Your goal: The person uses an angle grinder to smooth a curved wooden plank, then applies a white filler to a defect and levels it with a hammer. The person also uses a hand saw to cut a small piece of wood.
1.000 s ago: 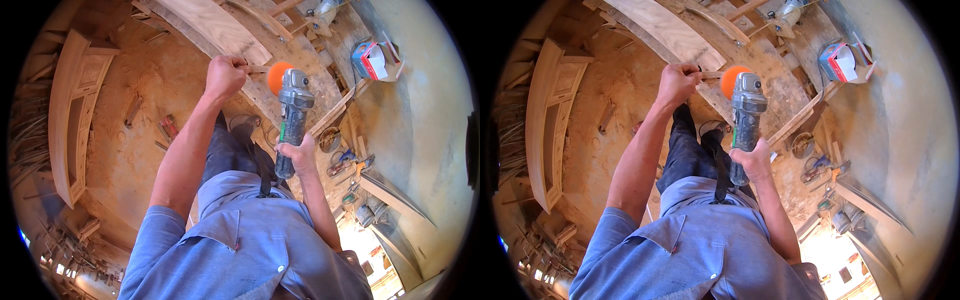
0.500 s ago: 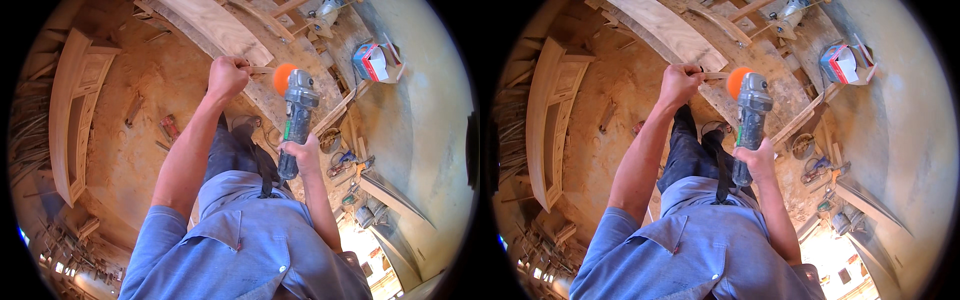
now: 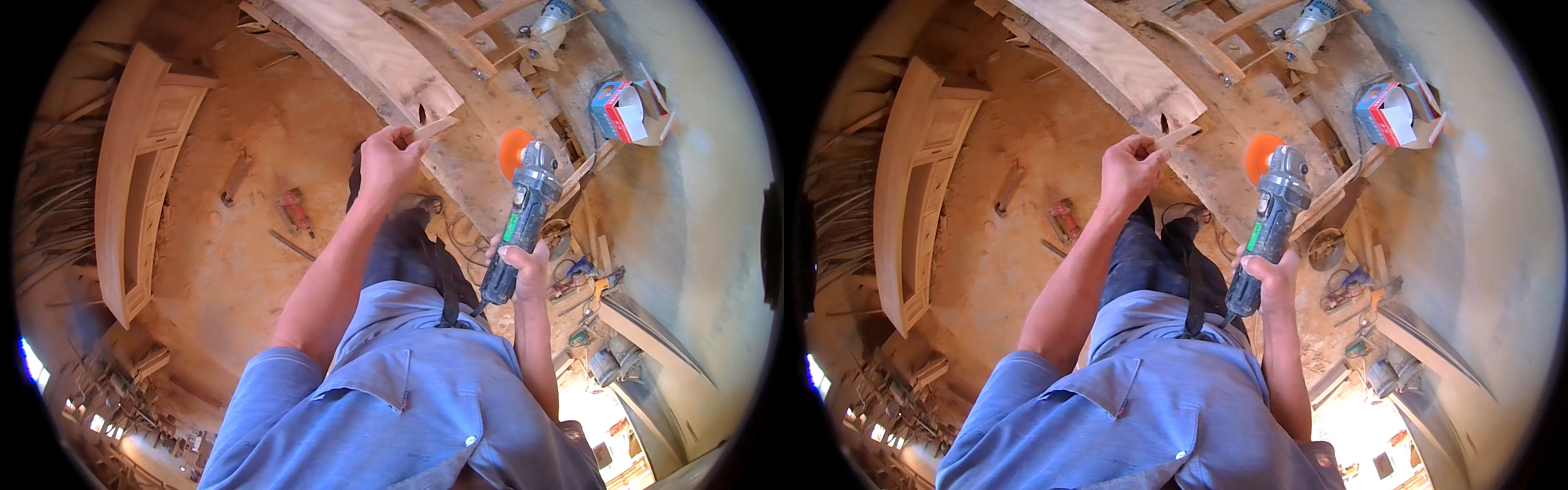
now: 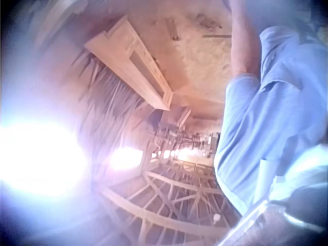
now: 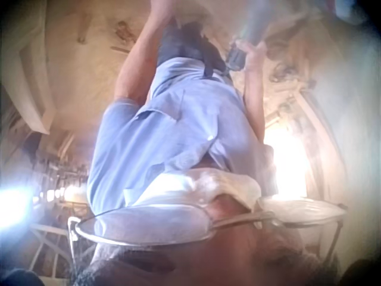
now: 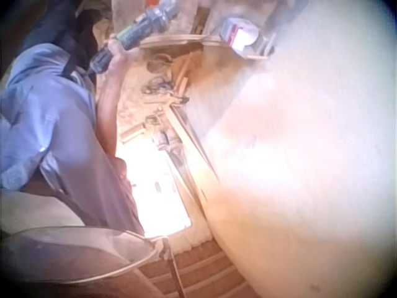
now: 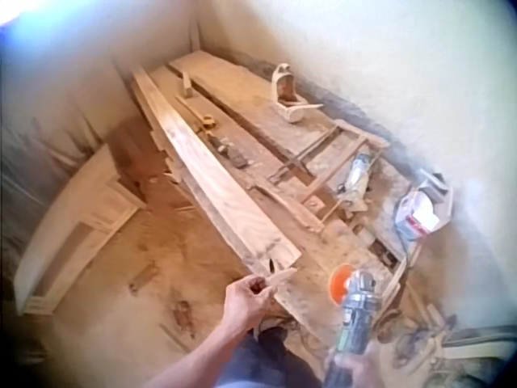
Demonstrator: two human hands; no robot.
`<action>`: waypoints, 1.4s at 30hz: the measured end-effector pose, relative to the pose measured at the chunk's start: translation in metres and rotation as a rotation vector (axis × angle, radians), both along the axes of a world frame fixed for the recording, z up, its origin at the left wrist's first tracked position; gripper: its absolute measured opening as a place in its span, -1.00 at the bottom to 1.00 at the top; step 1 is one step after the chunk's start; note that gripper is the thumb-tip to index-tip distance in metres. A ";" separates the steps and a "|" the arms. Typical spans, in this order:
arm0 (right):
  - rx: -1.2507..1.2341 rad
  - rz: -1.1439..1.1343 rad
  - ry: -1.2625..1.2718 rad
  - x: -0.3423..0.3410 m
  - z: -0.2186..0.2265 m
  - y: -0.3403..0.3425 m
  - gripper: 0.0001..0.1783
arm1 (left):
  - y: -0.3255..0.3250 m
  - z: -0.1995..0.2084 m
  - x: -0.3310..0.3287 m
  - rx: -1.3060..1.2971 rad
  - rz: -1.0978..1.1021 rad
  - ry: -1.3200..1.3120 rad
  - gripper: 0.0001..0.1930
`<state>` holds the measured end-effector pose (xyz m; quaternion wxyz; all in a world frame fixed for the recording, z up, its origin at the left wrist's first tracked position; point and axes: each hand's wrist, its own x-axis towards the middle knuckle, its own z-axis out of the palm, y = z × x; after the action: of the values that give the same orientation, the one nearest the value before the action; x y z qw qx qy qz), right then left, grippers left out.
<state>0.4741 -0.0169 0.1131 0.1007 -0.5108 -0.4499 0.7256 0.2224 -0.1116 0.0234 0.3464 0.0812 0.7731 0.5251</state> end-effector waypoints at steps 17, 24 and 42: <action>-0.024 0.016 0.002 0.010 -0.004 -0.001 -0.56 | -0.001 0.029 0.034 -0.288 -0.157 0.476 -0.60; -0.030 0.035 -0.007 0.008 -0.005 -0.002 -0.52 | 0.006 0.026 0.025 -0.434 -0.305 0.709 -0.64; -0.029 0.053 -0.037 0.003 -0.001 -0.010 -0.54 | 0.001 0.006 0.015 -0.070 0.050 -0.041 -0.67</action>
<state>0.4775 -0.0267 0.1119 0.0657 -0.5133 -0.4544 0.7251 0.2375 -0.1106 0.0290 0.3514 0.0391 0.7855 0.5079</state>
